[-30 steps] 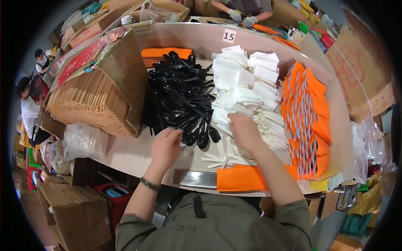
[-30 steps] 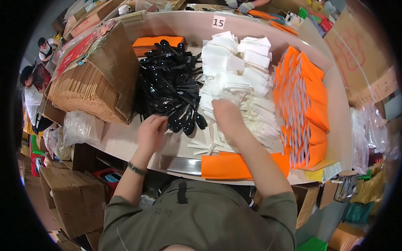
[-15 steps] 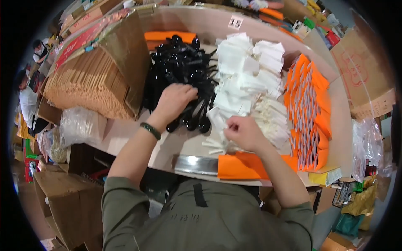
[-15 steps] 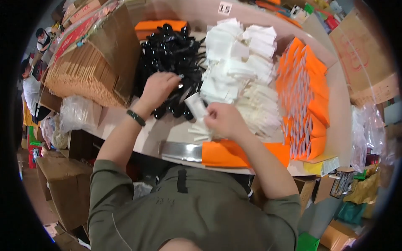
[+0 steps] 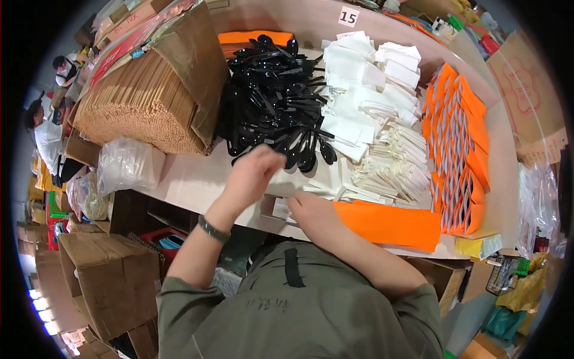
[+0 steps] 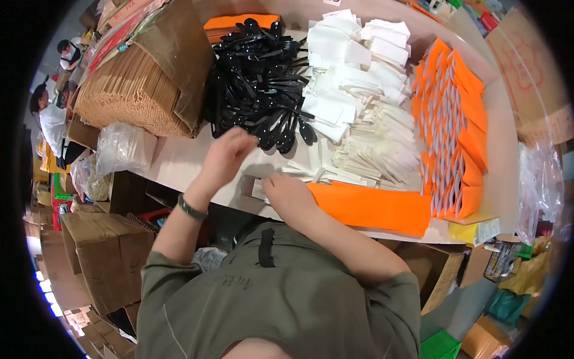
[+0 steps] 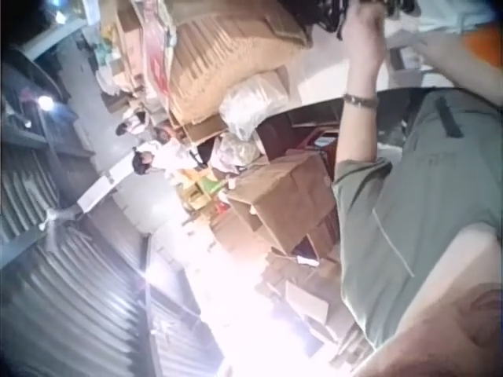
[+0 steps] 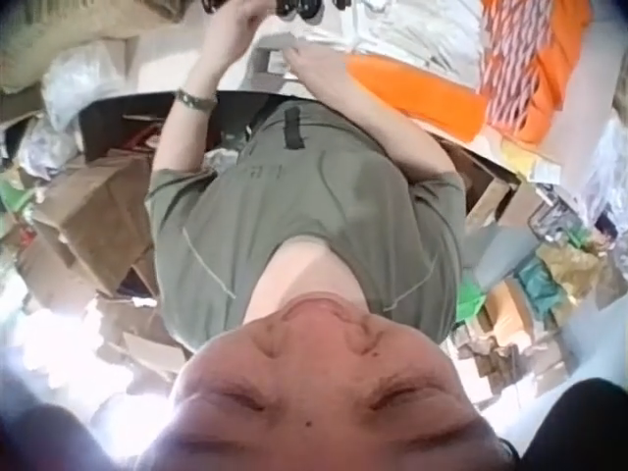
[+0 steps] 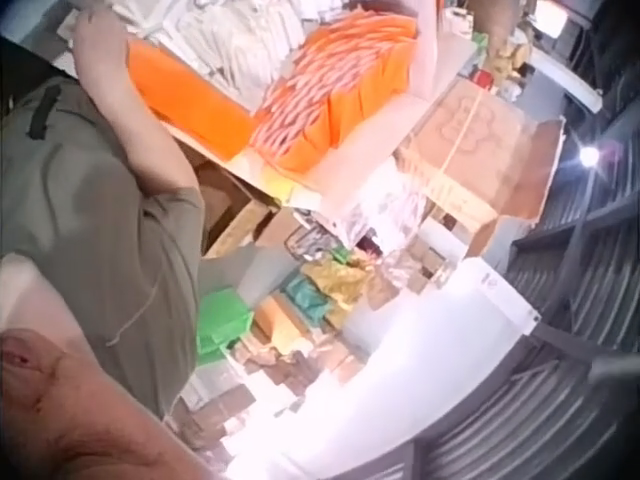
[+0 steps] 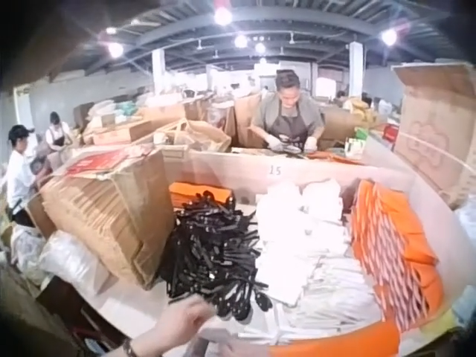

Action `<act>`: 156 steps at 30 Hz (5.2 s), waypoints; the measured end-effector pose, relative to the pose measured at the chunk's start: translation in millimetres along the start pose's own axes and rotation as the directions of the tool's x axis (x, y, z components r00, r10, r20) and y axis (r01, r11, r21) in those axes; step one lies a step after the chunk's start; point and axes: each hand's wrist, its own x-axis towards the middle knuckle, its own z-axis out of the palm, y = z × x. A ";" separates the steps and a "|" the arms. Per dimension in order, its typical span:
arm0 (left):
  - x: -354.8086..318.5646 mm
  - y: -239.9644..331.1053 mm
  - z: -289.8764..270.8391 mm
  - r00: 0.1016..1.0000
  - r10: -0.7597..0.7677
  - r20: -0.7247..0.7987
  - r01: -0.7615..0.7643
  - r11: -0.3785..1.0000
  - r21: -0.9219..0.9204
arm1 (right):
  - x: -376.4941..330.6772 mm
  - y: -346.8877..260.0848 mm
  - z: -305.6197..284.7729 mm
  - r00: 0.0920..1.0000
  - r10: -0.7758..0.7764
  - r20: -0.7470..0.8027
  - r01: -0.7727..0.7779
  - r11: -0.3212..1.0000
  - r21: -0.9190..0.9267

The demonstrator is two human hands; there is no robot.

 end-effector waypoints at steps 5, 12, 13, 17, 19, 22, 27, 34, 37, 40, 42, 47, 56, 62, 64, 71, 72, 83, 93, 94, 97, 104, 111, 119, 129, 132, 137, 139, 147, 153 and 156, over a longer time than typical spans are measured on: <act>-54.7 6.3 9.3 0.996 -0.023 0.082 0.016 0.996 0.082 | -50.9 18.2 -32.9 0.965 -0.017 -0.260 0.014 1.000 -0.014; -37.8 12.1 15.6 0.975 0.212 0.067 -0.217 0.973 0.079 | -56.7 31.1 4.4 0.938 -0.341 -0.060 0.307 0.901 -0.307; -30.8 0.0 -8.3 0.981 0.170 -0.099 -0.154 0.977 0.147 | -58.6 30.5 4.8 0.934 -0.351 -0.064 0.312 0.892 -0.328; 29.9 -13.3 -158.9 0.762 0.090 -0.641 0.300 0.829 0.472 | -62.1 28.5 -1.2 0.927 -0.372 -0.048 0.340 0.887 -0.314; 51.6 -31.3 -199.7 0.782 -0.009 -0.623 0.449 0.701 0.554 | -60.0 21.8 -7.3 0.920 -0.385 -0.069 0.346 0.883 -0.316; 61.8 -58.4 -222.3 0.899 -0.189 -0.396 0.413 0.671 0.616 | -66.0 19.3 -9.1 0.925 -0.370 -0.083 0.330 0.893 -0.305; 73.0 -58.1 -222.0 0.866 -0.301 -0.399 0.497 0.605 0.622 | -86.5 27.2 -0.4 0.965 -0.235 -0.116 0.211 0.960 -0.186; 17.3 -69.0 -215.5 0.679 -0.039 -0.733 0.451 0.810 0.375 | -79.1 32.7 -20.3 0.967 -0.194 -0.165 0.181 0.979 -0.093; -73.0 -71.9 -176.0 0.542 -0.417 -0.730 0.552 0.831 -0.065 | -75.9 28.1 -33.2 0.975 -0.138 -0.175 0.136 0.990 -0.027; -129.7 -89.1 -74.1 0.672 -0.646 -0.363 0.379 0.720 -0.581 | -79.3 39.0 -29.2 0.981 -0.136 -0.138 0.134 0.991 -0.021; -113.3 -54.8 -44.0 0.845 -0.525 0.105 0.509 0.728 -0.460 | -80.8 35.8 -36.7 0.987 -0.105 -0.122 0.101 0.994 -0.040; -71.0 -32.2 -34.8 0.839 -0.468 0.278 0.477 0.878 0.037 | -88.7 30.8 -39.9 0.993 -0.077 -0.091 0.065 0.990 -0.123; -40.6 45.3 53.6 0.942 -0.335 0.016 0.330 0.936 0.122 | -69.5 19.8 -41.0 0.996 -0.025 -0.088 0.021 0.999 -0.041; -43.4 65.4 79.7 0.850 -0.370 0.374 0.520 0.701 -0.488 | -75.0 24.0 -35.8 0.993 0.029 -0.115 -0.047 0.986 -0.158; -46.6 71.1 85.2 0.817 -0.291 0.497 0.572 0.520 -0.634 | -74.1 25.8 -41.3 0.997 0.006 -0.082 -0.015 0.994 -0.107; -50.2 77.1 34.3 0.984 0.005 0.177 -0.019 0.997 0.077 | -72.5 17.8 -57.9 0.985 -0.090 -0.146 0.067 0.986 -0.153; -48.4 79.6 35.0 0.963 0.172 0.209 -0.227 0.933 0.278 | -65.7 12.7 -59.3 0.980 -0.148 -0.129 0.137 0.986 -0.095; -38.2 59.8 25.4 0.777 -0.473 0.416 0.540 0.840 -0.051 | -82.1 143.9 -244.9 0.978 0.087 -0.189 -0.151 0.921 -0.360; -32.4 98.1 70.1 0.603 0.107 0.790 0.438 0.784 -0.441 | -92.3 56.0 -80.8 0.986 -0.064 0.155 0.071 0.997 -0.043; -32.0 89.7 61.0 0.613 -0.058 0.788 0.583 0.707 -0.401 | -93.4 44.7 -78.2 0.998 0.043 0.049 -0.036 0.991 -0.128; -45.0 36.8 81.2 0.792 -0.399 0.462 0.556 0.783 -0.278 | -84.5 33.3 -71.6 0.945 0.328 0.021 -0.321 0.934 -0.157; -53.3 42.2 62.7 0.963 -0.229 0.145 0.229 0.973 0.014 | -76.5 36.2 -51.8 0.839 0.540 -0.060 -0.541 0.841 0.005; -72.7 39.4 18.5 0.873 -0.155 0.462 0.066 0.977 0.203 | -61.7 23.3 -34.5 0.835 0.550 0.015 -0.548 0.827 0.127; -47.2 16.3 24.1 0.981 0.046 0.188 -0.055 0.997 0.046 | -24.1 82.1 -79.0 0.908 0.403 0.111 -0.397 0.915 -0.073; 42.6 -18.3 22.6 0.981 0.166 -0.102 -0.126 0.939 0.319 | 49.2 109.0 -98.9 0.929 0.278 -0.245 -0.329 0.923 -0.200; 85.9 -44.4 54.5 0.965 0.262 0.011 -0.246 0.889 0.385 | 70.4 149.3 -72.4 0.956 0.160 -0.245 -0.258 0.855 -0.451; 86.7 -42.9 48.0 0.991 0.122 0.059 -0.135 0.896 0.422 | 61.1 145.5 -73.6 0.929 0.301 -0.217 -0.359 0.876 -0.322; 73.6 -30.7 29.1 0.998 0.022 -0.057 -0.004 0.952 0.307 | 45.4 115.7 -85.8 0.871 0.390 -0.299 -0.431 0.899 -0.083; -16.4 -11.5 19.1 0.899 -0.376 -0.225 0.310 0.908 -0.281 | -0.1 18.8 -42.3 0.987 0.004 0.159 -0.030 0.987 0.161; -92.6 -2.4 22.7 0.842 -0.470 -0.265 0.368 0.859 -0.356 | -5.7 -4.6 -23.4 0.992 0.030 0.121 -0.049 0.985 0.163; -89.1 7.9 25.6 0.890 -0.426 -0.164 0.366 0.881 -0.299 | -8.5 -2.8 -10.2 0.998 -0.013 0.055 0.011 0.999 0.033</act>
